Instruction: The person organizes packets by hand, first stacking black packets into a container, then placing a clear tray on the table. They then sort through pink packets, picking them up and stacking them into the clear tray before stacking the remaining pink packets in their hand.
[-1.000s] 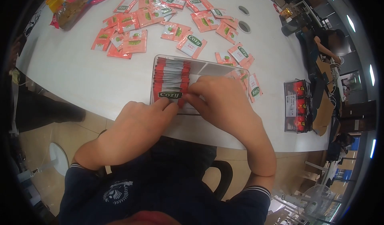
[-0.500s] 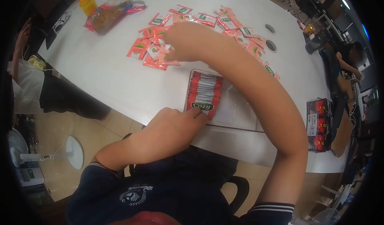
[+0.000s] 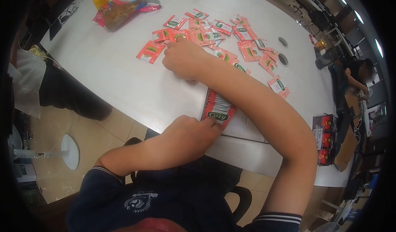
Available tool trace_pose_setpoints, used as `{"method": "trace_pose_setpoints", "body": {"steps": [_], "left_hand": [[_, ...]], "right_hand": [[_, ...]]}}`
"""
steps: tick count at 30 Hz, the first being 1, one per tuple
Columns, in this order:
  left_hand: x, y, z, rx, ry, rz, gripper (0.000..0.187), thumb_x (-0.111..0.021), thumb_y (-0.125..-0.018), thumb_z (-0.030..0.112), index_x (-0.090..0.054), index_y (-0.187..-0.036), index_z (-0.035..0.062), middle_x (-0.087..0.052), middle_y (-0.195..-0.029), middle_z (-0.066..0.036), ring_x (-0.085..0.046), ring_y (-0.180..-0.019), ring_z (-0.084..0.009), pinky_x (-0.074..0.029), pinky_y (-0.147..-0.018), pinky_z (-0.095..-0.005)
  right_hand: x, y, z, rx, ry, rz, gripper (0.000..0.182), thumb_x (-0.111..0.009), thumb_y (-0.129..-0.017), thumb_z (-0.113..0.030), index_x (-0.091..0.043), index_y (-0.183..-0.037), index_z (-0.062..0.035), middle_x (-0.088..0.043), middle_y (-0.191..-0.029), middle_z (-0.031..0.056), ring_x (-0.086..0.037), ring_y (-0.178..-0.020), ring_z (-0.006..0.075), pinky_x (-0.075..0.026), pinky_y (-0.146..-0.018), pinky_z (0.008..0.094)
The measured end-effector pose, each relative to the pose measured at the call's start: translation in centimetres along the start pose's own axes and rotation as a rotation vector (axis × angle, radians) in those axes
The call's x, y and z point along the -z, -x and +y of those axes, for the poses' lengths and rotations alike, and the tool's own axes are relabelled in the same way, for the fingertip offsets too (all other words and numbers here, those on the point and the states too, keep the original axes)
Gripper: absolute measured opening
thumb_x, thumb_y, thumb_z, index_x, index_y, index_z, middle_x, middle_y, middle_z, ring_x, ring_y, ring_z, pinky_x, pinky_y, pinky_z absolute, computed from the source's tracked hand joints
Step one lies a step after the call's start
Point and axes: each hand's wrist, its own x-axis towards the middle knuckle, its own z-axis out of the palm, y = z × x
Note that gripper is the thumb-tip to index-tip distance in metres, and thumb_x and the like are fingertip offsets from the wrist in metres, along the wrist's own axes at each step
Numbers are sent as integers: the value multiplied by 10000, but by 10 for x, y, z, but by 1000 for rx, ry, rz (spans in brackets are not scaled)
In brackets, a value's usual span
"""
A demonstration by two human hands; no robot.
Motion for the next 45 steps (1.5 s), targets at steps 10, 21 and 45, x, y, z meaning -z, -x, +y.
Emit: {"method": "trace_pose_setpoints", "body": {"steps": [10,21,45], "left_hand": [[-3,2,-3,-48,-12,51,262,-706,-797,30,-645,-1045,-29,-699,-937,-162,-744,-677,-291,-570,-534,-379],[3,2,-2,-49,41,69,185,-696,-805,32,-640,-979,6,-645,-888,-123,-702,-653,-294,-551,-545,-398],[2,3,1,-23,-32,39,175,-678,-854,35,-622,-1015,-9,-653,-945,-120,-712,-664,-261,-531,-530,-362]], "right_hand": [[86,84,27,-614,-1419,240,128,-720,-916,-83,-751,-986,20,-679,-902,22,-592,-786,91,-474,-725,256],[96,201,-58,-837,-1702,542,287,-765,-883,0,-546,-1065,-38,-725,-1061,130,-775,-934,209,-666,-901,363],[115,208,-99,-789,-724,174,309,-718,-839,98,-738,-1138,20,-704,-889,145,-702,-748,282,-541,-699,354]]}}
